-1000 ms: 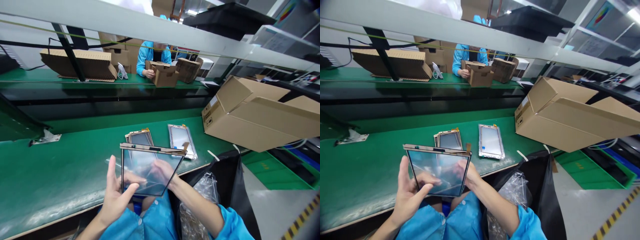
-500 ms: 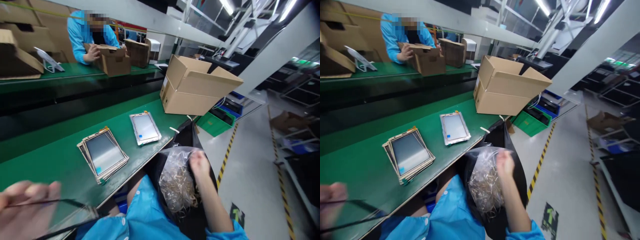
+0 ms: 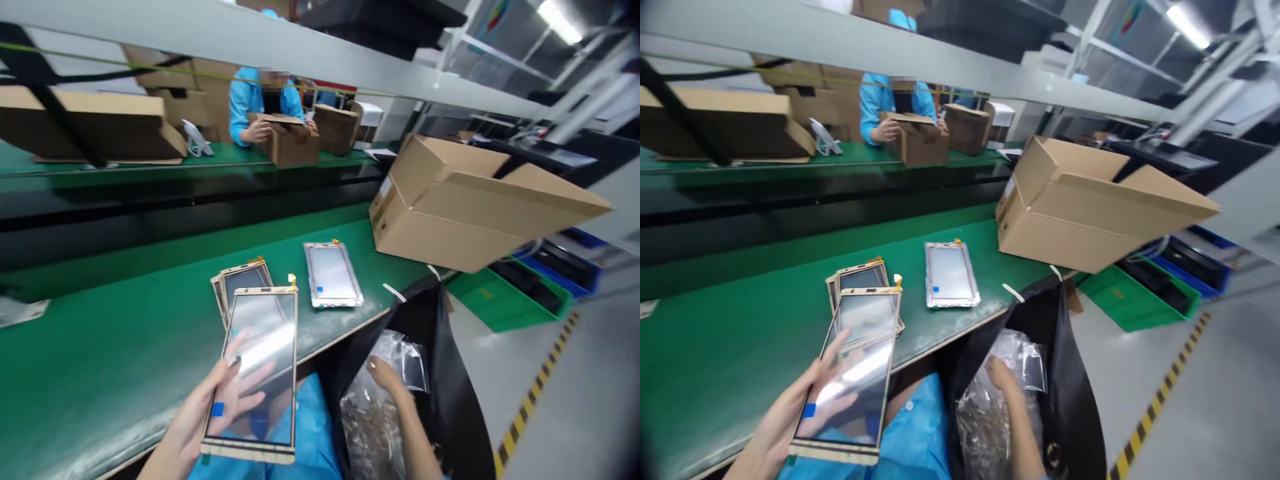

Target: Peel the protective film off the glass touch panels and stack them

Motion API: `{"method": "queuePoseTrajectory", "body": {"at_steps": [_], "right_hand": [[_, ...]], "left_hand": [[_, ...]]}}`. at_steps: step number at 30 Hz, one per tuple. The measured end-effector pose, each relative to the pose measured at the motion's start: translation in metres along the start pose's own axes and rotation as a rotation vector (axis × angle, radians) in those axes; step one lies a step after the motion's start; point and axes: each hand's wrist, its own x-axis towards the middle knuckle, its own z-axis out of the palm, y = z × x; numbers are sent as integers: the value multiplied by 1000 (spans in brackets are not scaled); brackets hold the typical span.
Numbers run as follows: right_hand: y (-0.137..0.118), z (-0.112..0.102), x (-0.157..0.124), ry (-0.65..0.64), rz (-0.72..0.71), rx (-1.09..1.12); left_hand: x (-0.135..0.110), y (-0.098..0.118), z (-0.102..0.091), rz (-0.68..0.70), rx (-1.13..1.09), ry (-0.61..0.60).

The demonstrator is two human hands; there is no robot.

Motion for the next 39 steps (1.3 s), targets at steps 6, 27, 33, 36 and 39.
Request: {"method": "queuePoseTrajectory", "body": {"at_steps": [6,27,33,36,39], "right_hand": [[-57,11,41,-179,174,303],[-188,62,97,-502,-262,-31],[-234,60,119,-689,-592,11],[-243,57,124,-742,-688,-74],[-244,54,125,-760,-756,-115]], "left_hand": [[-15,-3,-7,1,219,-141],[-55,11,-32,67,549,-232],[-64,16,-27,31,691,-236],[-67,17,-27,16,717,-246],[-68,17,-28,22,722,-273]]}}
